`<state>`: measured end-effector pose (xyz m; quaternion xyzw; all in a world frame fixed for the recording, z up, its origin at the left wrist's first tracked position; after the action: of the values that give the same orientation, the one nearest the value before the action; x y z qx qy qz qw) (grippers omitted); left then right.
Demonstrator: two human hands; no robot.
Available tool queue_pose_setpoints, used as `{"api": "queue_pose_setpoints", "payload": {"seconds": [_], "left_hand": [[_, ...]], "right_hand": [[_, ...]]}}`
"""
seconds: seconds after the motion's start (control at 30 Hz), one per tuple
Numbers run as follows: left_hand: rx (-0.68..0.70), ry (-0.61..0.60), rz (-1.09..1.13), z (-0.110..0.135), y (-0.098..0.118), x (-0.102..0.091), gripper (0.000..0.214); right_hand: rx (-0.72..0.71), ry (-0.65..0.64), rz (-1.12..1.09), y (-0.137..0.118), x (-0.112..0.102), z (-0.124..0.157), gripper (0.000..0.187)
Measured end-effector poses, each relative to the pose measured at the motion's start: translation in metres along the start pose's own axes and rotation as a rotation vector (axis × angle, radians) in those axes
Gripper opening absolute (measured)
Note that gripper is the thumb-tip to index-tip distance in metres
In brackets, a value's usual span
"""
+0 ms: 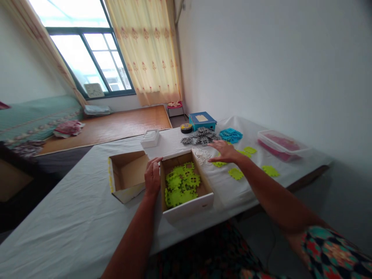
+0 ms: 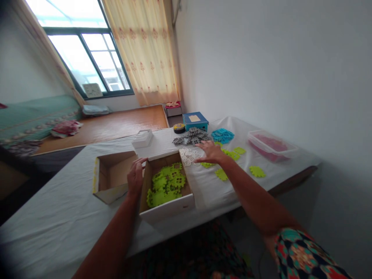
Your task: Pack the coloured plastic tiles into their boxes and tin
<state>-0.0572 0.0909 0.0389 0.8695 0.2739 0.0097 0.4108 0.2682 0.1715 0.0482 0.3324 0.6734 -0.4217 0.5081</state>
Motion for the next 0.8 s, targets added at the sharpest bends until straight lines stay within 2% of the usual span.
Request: {"api": "queue_pose_setpoints", "payload": {"seconds": [0.07,0.1,0.17,0.27,0.37,0.5,0.6,0.7,0.8], "left_hand": [[0.003,-0.001,0.004,0.0,0.0,0.0,0.047],[0.003,-0.002,0.007,0.0,0.0,0.0,0.048],[0.006,-0.004,0.008,0.0,-0.001,0.001,0.047],[0.008,-0.002,0.0,0.0,-0.003,0.0,0.047],[-0.005,0.0,-0.002,0.0,-0.003,0.0,0.047],[-0.015,-0.005,0.0,0.0,-0.003,0.001,0.048],[-0.007,-0.004,-0.007,0.0,-0.002,0.001,0.048],[-0.006,-0.01,-0.005,0.0,-0.001,0.001,0.049],[-0.009,-0.012,-0.009,0.0,-0.002,0.001,0.049]], "right_hand": [[0.177,-0.199,0.084,0.044,0.019,-0.006,0.105],[0.216,-0.277,0.104,0.059,0.028,-0.006,0.106],[0.225,-0.342,0.115,0.077,0.04,-0.006,0.104],[0.122,-0.302,0.056,0.085,0.044,-0.006,0.099],[0.004,-0.201,-0.02,0.09,0.037,-0.003,0.084],[0.008,-0.089,-0.021,0.1,0.03,0.002,0.08],[0.028,-0.084,-0.009,0.102,0.029,0.003,0.081],[-0.023,-0.105,-0.039,0.097,0.027,0.002,0.066],[-0.061,-0.059,-0.067,0.093,0.021,0.003,0.054]]}}
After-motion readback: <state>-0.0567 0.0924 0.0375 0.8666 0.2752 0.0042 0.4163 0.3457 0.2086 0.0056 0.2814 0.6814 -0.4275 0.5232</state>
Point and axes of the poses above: each hand's wrist, its own z-axis away from the middle knuckle, its own x-axis out of the palm, y = z × x, the point moved 6 cm from there along -z, towards the middle knuckle, and after that the axes turned 2 degrees about z, right-handed, at the moved point
